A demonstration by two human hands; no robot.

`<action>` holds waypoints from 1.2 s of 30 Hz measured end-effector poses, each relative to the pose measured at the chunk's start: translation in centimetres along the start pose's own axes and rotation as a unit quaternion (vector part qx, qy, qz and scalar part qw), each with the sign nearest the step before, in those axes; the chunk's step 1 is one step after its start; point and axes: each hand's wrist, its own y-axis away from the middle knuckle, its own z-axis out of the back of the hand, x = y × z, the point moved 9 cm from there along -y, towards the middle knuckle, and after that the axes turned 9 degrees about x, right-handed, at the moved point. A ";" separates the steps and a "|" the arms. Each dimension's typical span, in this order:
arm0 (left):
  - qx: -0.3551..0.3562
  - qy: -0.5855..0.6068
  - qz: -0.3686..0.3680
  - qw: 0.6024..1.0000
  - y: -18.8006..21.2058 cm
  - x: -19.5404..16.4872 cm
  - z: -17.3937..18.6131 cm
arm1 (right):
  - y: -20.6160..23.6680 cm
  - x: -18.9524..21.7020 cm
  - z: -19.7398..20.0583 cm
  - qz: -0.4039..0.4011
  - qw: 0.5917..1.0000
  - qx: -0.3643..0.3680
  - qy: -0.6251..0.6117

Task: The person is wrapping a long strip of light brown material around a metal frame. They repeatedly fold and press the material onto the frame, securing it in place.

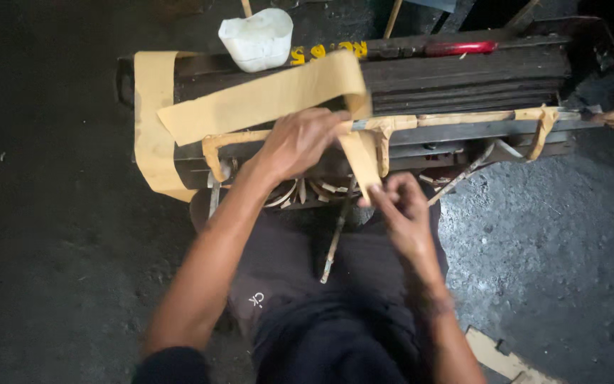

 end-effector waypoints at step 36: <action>-0.111 -0.049 0.006 0.993 -3.2 0.8 -0.8 | -3.5 -0.7 -0.2 -0.040 0.925 -0.089 0.366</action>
